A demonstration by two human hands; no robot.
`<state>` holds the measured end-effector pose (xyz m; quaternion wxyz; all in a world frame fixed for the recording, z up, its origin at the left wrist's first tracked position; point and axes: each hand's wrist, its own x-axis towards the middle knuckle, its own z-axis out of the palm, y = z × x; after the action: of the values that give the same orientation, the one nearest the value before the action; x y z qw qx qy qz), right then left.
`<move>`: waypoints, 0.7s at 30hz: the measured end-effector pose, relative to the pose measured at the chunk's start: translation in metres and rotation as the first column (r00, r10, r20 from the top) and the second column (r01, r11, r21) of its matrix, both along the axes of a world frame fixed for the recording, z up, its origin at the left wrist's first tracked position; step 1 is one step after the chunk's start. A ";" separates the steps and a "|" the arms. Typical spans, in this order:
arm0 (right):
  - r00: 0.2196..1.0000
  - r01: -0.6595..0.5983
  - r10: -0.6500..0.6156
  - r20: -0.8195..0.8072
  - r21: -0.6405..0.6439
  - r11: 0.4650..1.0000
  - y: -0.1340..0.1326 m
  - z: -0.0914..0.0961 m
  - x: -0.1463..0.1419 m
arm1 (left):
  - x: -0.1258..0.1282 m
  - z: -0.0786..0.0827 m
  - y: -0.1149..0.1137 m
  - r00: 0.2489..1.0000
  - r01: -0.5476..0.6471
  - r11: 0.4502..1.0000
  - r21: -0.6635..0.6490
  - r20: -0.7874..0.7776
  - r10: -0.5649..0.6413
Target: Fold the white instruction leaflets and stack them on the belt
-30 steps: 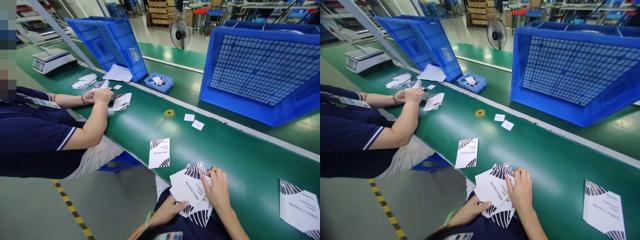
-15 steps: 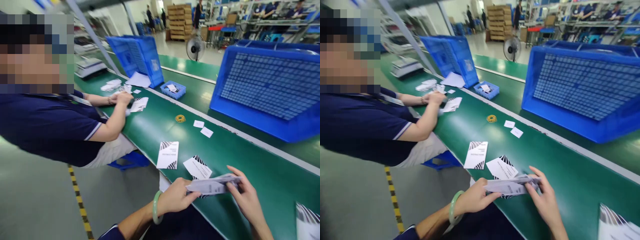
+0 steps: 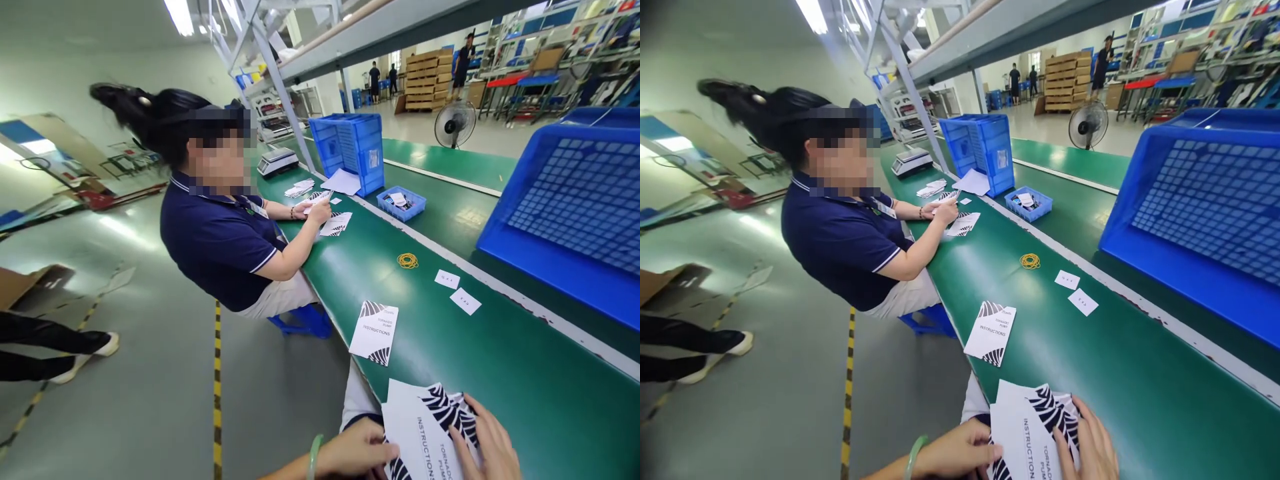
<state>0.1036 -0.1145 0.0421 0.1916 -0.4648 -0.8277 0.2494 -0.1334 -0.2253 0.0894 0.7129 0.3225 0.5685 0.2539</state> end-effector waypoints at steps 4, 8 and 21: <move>0.997 -0.067 0.067 -0.035 0.008 0.998 -0.007 0.016 -0.023 | -0.001 -0.019 -0.007 0.951 -0.251 0.967 -0.038 0.174 0.254; 0.993 -0.099 0.097 -0.062 -0.039 0.994 -0.012 0.024 -0.033 | 0.011 -0.022 -0.006 0.820 -0.408 0.910 -0.066 0.412 0.398; 0.905 0.096 -0.252 -0.342 -0.413 0.906 -0.002 0.059 -0.004 | -0.002 0.060 0.038 0.964 0.169 0.858 0.485 -0.262 -0.042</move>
<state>0.0996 -0.1162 0.1010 0.2779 -0.5082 -0.6619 0.4758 -0.1358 -0.1878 0.1496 0.5420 0.5568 0.5466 0.3123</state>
